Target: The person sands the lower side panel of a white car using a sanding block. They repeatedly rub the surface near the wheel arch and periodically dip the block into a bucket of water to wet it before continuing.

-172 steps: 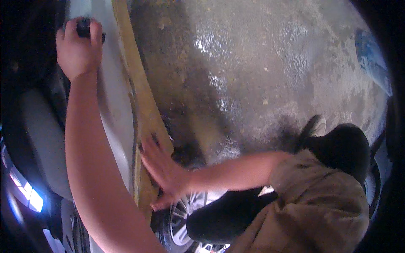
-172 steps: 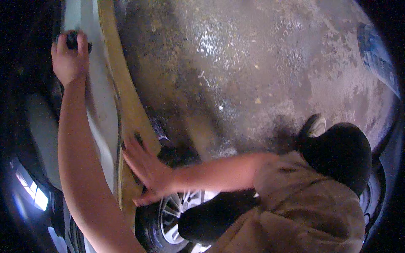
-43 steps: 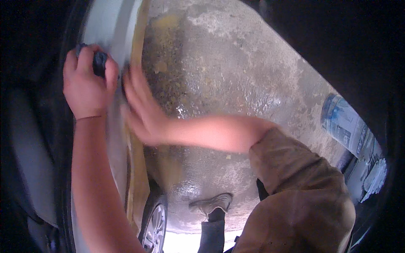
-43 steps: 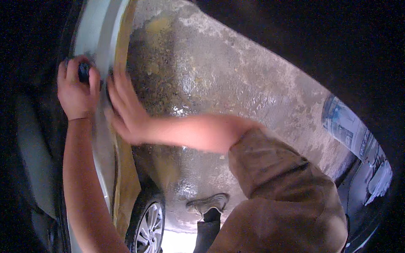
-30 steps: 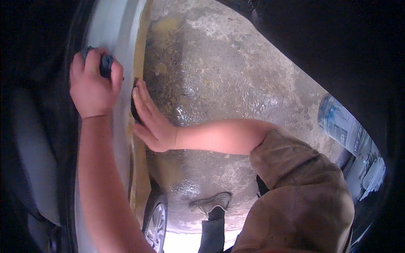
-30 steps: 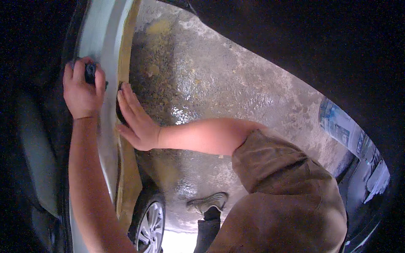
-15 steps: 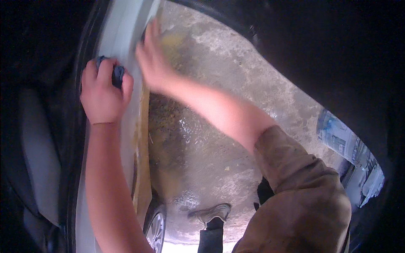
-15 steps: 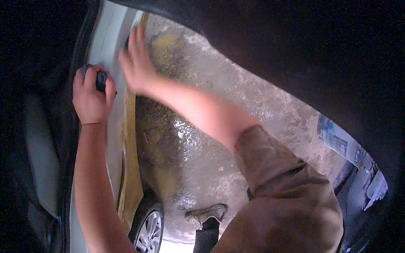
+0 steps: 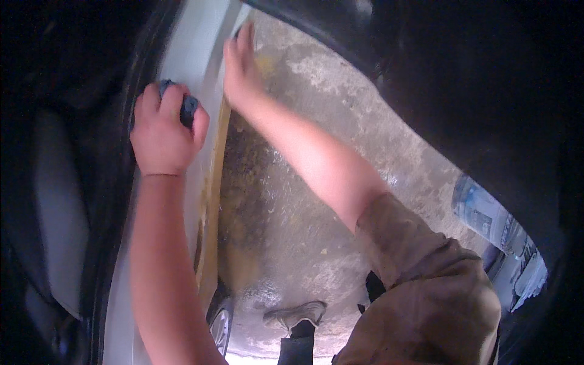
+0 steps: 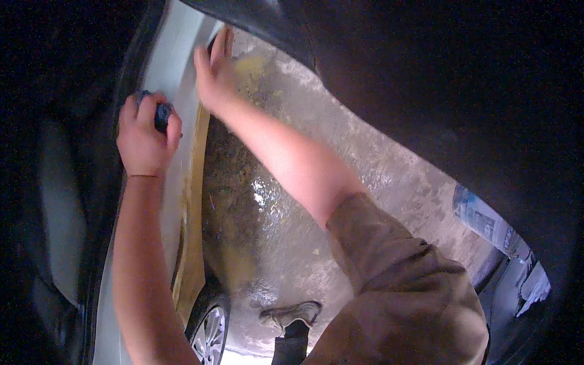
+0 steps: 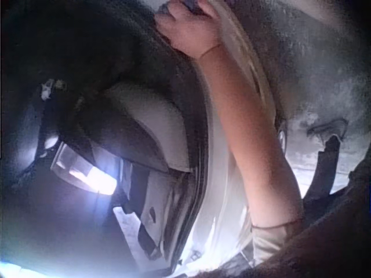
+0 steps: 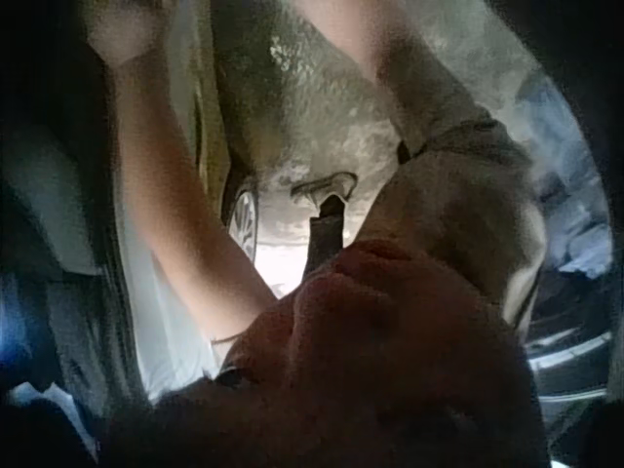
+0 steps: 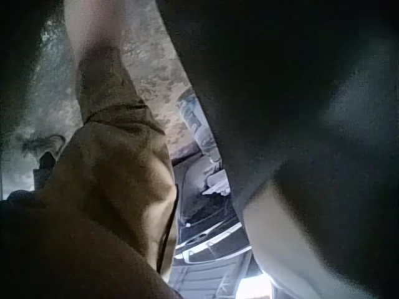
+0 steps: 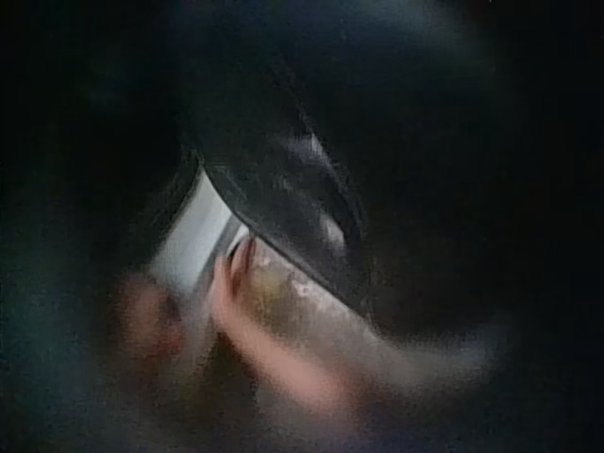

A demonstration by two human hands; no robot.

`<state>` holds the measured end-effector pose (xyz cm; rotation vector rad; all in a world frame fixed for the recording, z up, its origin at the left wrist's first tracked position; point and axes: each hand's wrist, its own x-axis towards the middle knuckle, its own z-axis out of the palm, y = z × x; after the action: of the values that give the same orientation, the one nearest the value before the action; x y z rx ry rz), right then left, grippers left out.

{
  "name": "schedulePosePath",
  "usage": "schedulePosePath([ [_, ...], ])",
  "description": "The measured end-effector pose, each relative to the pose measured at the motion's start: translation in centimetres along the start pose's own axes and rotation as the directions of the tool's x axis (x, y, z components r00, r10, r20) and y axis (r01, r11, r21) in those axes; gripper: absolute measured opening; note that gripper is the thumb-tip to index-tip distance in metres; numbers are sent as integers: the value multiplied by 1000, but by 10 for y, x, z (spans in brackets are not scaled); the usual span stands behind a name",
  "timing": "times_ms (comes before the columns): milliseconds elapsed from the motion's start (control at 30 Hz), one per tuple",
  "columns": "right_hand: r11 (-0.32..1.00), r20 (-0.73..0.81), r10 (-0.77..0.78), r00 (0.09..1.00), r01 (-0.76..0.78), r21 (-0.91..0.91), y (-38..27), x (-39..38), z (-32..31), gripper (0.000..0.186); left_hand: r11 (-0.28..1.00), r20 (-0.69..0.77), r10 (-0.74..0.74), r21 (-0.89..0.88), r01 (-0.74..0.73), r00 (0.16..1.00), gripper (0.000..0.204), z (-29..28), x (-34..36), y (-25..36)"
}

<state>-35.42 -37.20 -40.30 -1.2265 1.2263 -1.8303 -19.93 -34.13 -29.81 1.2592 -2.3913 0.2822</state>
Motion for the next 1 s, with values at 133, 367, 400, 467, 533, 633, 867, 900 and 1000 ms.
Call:
schedulePosePath([
  [133,971,244,-72,967,124,-204,-5,-54,-5,98,1000,-17,10,20,-10,1000,26,2,2,1],
  [367,998,10,67,998,-67,0,4,-5,-1,96,999,5,9,41,-9,1000,28,-3,0,3],
  [400,995,110,48,993,-38,-89,6,-25,-1,98,999,18,1,37,-1,1000,27,-3,0,3],
  [467,967,214,-103,971,148,-208,4,-43,-9,99,1000,-1,8,23,-8,1000,27,-2,1,2],
  [533,978,183,-96,978,127,-166,9,-36,-10,95,999,-35,46,11,-45,998,27,-1,2,1],
  [633,986,9,-75,997,72,153,13,16,-10,87,999,-20,22,37,-21,1000,28,0,1,1],
  [867,977,231,-4,973,53,-207,9,-31,-14,102,999,-35,42,17,-42,998,26,-2,4,1],
  [900,967,199,94,975,-42,-251,11,-13,-16,100,998,-36,49,31,-48,998,26,-1,5,1],
  [1000,996,76,44,996,-50,79,7,22,-13,90,998,-20,36,47,-35,999,24,-2,1,2],
])
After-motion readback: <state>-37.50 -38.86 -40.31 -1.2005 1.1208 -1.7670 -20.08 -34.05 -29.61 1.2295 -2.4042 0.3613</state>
